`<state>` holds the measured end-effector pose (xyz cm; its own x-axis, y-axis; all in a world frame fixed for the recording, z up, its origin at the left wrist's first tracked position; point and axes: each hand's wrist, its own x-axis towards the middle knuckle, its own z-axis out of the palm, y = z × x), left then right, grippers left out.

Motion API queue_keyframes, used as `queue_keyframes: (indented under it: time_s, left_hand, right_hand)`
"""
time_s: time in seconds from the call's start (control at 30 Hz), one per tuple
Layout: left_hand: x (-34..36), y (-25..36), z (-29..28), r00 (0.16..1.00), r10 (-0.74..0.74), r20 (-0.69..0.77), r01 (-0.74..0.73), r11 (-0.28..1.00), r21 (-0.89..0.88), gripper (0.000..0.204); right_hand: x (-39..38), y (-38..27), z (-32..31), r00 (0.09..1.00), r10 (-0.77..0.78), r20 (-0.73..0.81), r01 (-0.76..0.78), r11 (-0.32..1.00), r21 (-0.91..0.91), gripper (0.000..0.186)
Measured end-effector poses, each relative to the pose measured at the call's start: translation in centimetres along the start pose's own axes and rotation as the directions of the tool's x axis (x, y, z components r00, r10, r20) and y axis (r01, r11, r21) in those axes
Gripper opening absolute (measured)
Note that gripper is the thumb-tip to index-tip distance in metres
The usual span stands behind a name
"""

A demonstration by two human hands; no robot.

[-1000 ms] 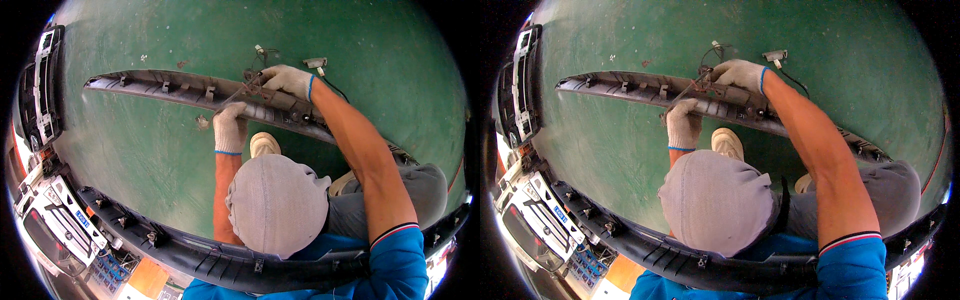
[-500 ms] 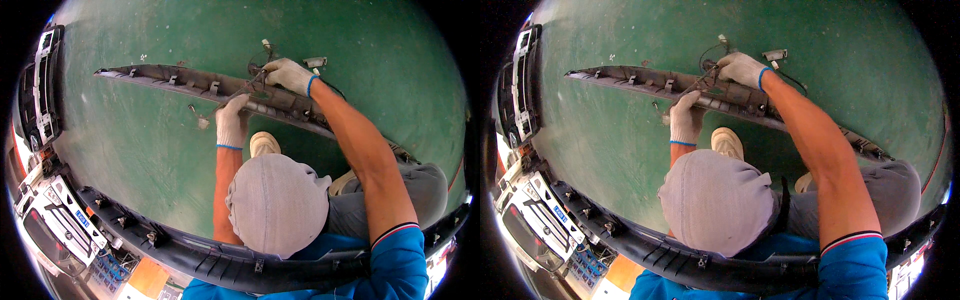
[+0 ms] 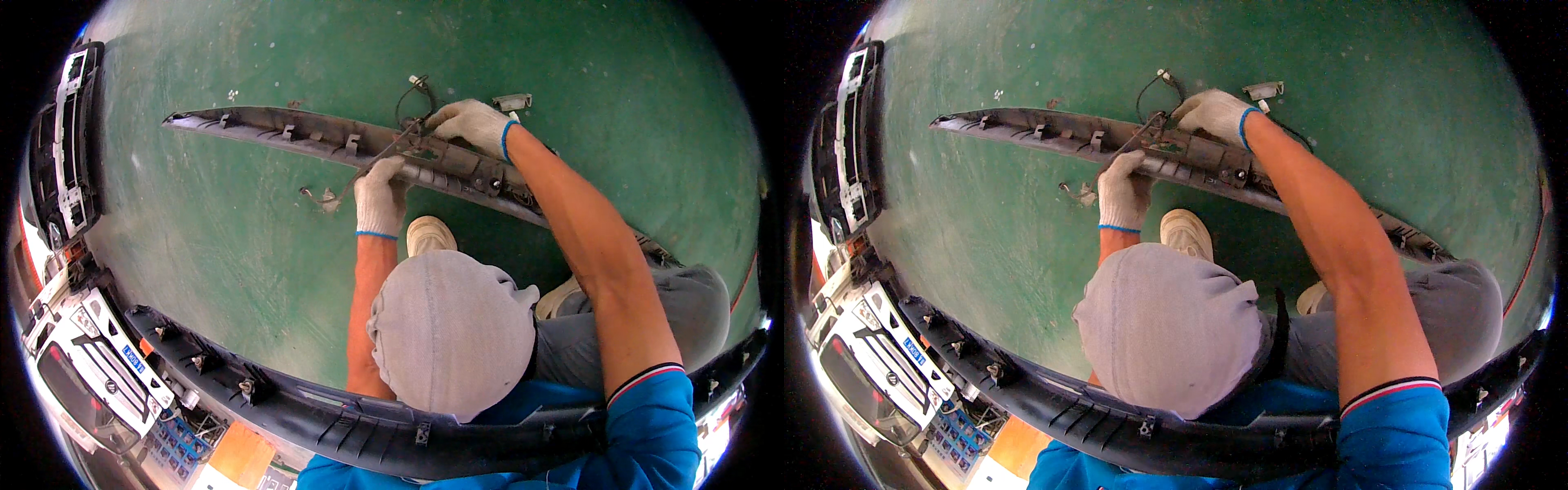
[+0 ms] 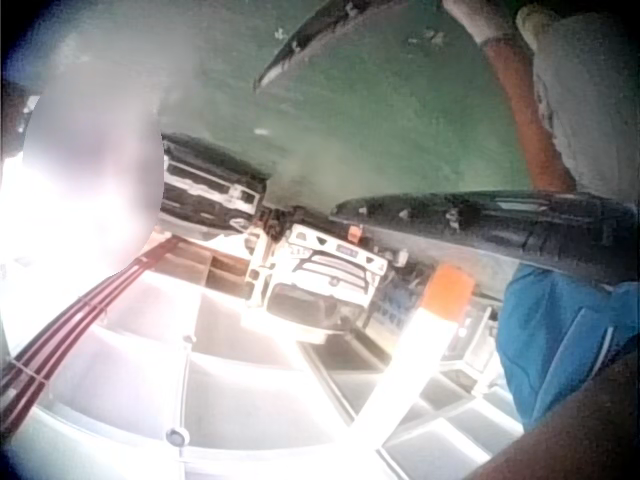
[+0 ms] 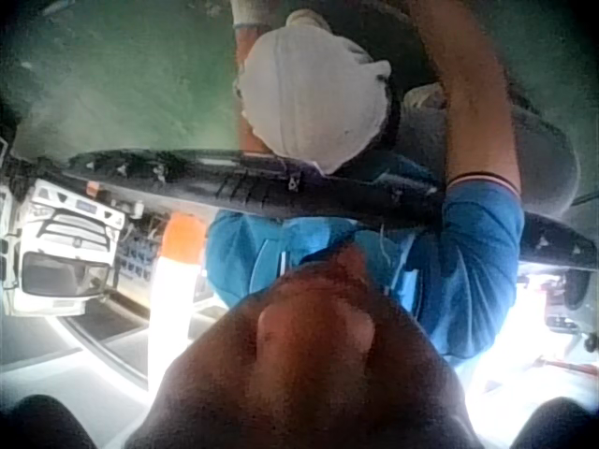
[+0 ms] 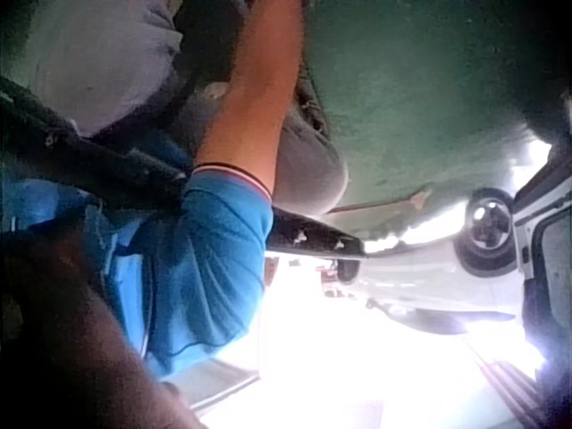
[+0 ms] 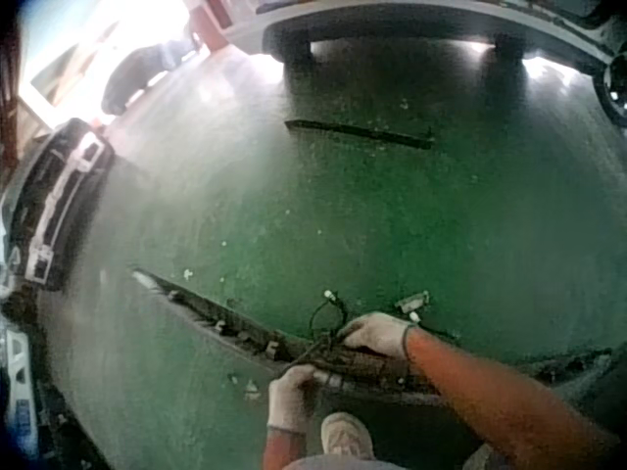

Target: The person disassembles a white car bumper trim piece on a green workshop floor, removing small plastic clips and detaching wiring harnesses. They then reassemble the components, inserting the clips back into the trim and reconnecting the wires to the sensors.

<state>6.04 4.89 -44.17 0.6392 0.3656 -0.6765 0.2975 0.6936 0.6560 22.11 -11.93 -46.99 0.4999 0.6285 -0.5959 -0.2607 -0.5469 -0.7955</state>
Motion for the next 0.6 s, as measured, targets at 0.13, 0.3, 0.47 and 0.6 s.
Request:
queue_keyframes:
  time_s: [0.13, 0.3, 0.47, 0.6]
  left_hand:
    - [-0.3, -0.1, -0.3, 1.0, 0.023, -0.01, -0.024, 0.999, -0.034, 0.013]
    - [-0.5, -0.4, -0.8, 0.999, 0.031, -0.037, -0.031, 1.0, 0.002, 0.011]
    - [-0.8, -0.4, -1.0, 0.87, 0.414, 0.267, -0.491, 0.696, 0.524, 0.009]
    - [-0.8, 0.1, -0.9, 0.998, 0.049, 0.041, -0.049, 0.999, -0.009, 0.008]
  right_hand:
    - [-0.2, 1.1, -0.3, 0.997, 0.002, 0.079, -0.007, 0.998, 0.066, 0.036]
    - [0.0, 1.2, -0.8, 0.984, -0.001, 0.178, -0.079, 0.891, 0.446, 0.027]
    - [-0.3, 0.0, -1.5, 0.966, 0.056, 0.254, -0.197, 0.796, 0.572, 0.033]
    - [-1.2, -0.9, -1.9, 0.955, 0.023, 0.295, -0.205, 0.769, 0.605, 0.039]
